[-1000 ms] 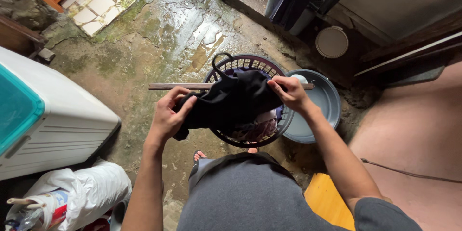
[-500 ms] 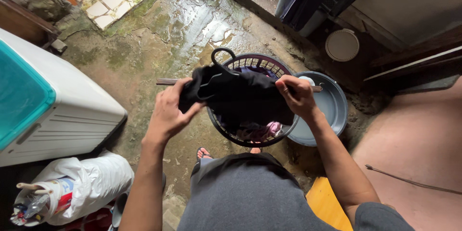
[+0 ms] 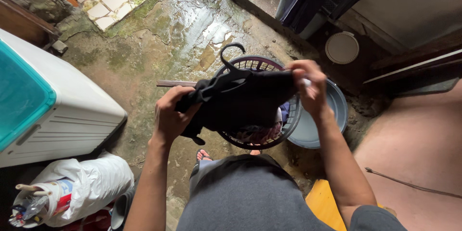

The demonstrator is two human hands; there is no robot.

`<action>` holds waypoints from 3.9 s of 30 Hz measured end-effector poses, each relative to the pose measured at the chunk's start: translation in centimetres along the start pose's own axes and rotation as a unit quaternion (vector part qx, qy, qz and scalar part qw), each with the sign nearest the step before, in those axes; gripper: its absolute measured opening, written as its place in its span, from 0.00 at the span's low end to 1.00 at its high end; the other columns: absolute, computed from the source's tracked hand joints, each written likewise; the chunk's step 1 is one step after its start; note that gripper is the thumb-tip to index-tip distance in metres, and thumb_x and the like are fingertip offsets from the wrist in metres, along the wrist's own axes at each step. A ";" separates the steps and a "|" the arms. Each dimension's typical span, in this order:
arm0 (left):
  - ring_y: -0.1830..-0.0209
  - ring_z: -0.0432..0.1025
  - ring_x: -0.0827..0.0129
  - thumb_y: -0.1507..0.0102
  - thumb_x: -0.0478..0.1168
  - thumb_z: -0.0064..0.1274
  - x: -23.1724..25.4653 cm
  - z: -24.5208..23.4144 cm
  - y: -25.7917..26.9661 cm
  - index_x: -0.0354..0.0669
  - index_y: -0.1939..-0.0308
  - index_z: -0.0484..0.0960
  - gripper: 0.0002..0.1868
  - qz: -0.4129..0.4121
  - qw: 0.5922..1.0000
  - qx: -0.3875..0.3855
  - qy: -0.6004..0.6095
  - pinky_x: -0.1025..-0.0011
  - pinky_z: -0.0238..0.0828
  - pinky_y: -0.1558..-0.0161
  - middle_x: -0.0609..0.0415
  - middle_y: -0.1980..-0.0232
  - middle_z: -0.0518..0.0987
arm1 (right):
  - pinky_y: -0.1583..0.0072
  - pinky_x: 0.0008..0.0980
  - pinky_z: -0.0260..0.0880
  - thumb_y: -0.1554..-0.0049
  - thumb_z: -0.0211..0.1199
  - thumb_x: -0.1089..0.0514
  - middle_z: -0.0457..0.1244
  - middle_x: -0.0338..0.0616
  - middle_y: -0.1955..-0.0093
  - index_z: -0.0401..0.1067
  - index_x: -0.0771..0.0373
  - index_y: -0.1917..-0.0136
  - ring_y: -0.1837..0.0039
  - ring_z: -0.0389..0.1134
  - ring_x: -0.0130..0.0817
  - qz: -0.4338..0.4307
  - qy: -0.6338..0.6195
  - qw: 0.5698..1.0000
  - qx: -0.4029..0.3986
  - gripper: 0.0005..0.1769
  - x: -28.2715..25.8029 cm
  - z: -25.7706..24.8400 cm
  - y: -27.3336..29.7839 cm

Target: The person hangs a black t-shirt and a white tank top on a laundry rack using hangers and a pole.

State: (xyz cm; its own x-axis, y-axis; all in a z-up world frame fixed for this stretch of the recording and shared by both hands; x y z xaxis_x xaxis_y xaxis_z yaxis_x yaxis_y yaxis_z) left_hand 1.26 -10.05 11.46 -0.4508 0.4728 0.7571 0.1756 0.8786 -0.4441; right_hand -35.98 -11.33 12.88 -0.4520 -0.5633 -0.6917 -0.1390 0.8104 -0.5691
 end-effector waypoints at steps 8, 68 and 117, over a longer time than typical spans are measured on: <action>0.52 0.80 0.54 0.33 0.36 0.69 1.1 -2.1 -0.3 0.41 0.47 0.90 0.11 -0.009 0.995 0.060 -0.085 0.63 0.76 0.50 0.48 0.52 0.85 | 0.54 0.36 0.65 0.27 0.67 0.54 0.61 0.54 0.62 0.75 0.67 0.50 0.59 0.62 0.42 0.136 0.010 0.960 -0.245 0.14 5.2 8.4 1.7; 0.58 0.78 0.60 0.43 0.38 0.67 -4.1 -19.4 15.9 0.59 0.45 0.92 0.21 -0.096 0.959 -0.031 -0.265 0.61 0.73 0.61 0.58 0.60 0.81 | 0.36 0.33 0.73 0.32 0.65 0.46 0.76 0.42 0.44 0.84 0.64 0.39 0.40 0.75 0.30 0.148 -0.133 0.853 -0.482 0.20 -3.4 38.2 1.6; 0.65 0.71 0.65 0.43 0.31 0.72 -21.5 -19.8 31.9 0.35 0.57 0.88 0.12 -0.431 0.898 -0.085 -0.004 0.61 0.70 0.59 0.49 0.67 0.78 | 0.42 0.42 0.69 0.40 0.73 0.67 0.67 0.49 0.50 0.76 0.65 0.42 0.44 0.68 0.48 -0.044 0.002 0.942 -0.332 0.14 -7.1 28.1 0.0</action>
State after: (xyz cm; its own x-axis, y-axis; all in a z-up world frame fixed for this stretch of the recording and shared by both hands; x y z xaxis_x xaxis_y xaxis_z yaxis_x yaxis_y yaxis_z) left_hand 33.87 9.10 -9.48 -0.4887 -0.3891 0.7809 -0.1110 0.9155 0.3867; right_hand -8.01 -11.84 5.32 -0.4169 -0.6335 -0.6519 -0.6963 0.6835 -0.2190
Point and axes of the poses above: each hand's wrist, its own y-axis away from the middle knuckle, its own z-axis out of the palm, x = y × z, the point moved 10 cm from there along -y, towards the middle knuckle
